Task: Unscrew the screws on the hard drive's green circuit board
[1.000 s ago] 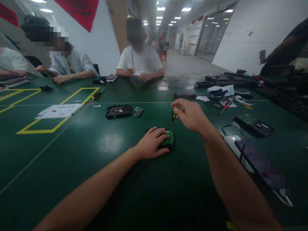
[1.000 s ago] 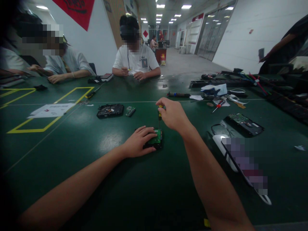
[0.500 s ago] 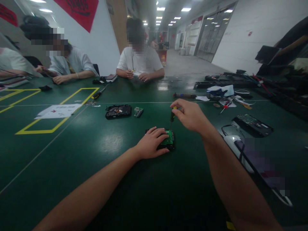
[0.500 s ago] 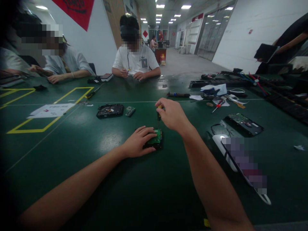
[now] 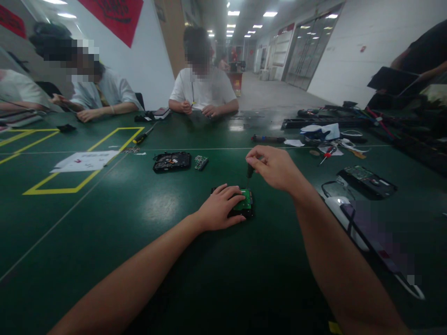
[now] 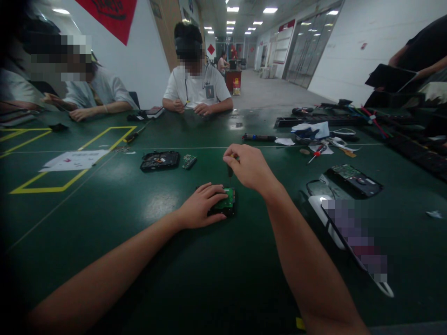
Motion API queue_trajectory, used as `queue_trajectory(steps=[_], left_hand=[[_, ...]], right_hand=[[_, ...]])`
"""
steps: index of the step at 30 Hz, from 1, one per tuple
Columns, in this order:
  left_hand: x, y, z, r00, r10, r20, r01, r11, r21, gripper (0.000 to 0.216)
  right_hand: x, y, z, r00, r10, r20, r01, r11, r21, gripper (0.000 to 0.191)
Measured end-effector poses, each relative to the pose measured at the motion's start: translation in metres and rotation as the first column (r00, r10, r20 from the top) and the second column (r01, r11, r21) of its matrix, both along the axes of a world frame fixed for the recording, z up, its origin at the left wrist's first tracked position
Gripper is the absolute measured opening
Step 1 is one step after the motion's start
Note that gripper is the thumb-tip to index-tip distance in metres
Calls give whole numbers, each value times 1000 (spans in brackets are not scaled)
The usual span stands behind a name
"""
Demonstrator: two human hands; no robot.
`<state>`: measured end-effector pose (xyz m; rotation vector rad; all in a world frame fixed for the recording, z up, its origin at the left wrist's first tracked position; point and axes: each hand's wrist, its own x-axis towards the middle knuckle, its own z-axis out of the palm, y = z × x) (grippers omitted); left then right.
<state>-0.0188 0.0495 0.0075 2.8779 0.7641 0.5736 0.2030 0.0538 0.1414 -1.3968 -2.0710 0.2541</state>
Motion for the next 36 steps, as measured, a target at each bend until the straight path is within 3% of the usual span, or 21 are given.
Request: queue_trajectory(steps=[10, 15, 19, 27, 36], left_hand=[[-1, 1, -2, 1000, -6, 20, 6, 1000, -14, 63], [-1, 1, -1, 1000, -2, 9, 2, 1000, -10, 63], [-1, 0, 0, 1000, -2, 8, 3, 1000, -15, 63], [-1, 1, 0, 1000, -6, 10, 6, 1000, -24, 62], [0, 0, -1, 1000, -14, 10, 14, 1000, -21, 61]], right_hand=[[0, 1, -2, 999, -27, -40, 25, 999, -46, 17], [1, 2, -2, 1000, -4, 0, 4, 1000, -11, 20], [0, 1, -2, 1000, 14, -24, -15, 998, -55, 24], [1, 1, 0, 999, 39, -31, -40, 998, -51, 19], [1, 0, -1, 996, -36, -85, 29, 997, -76, 17]])
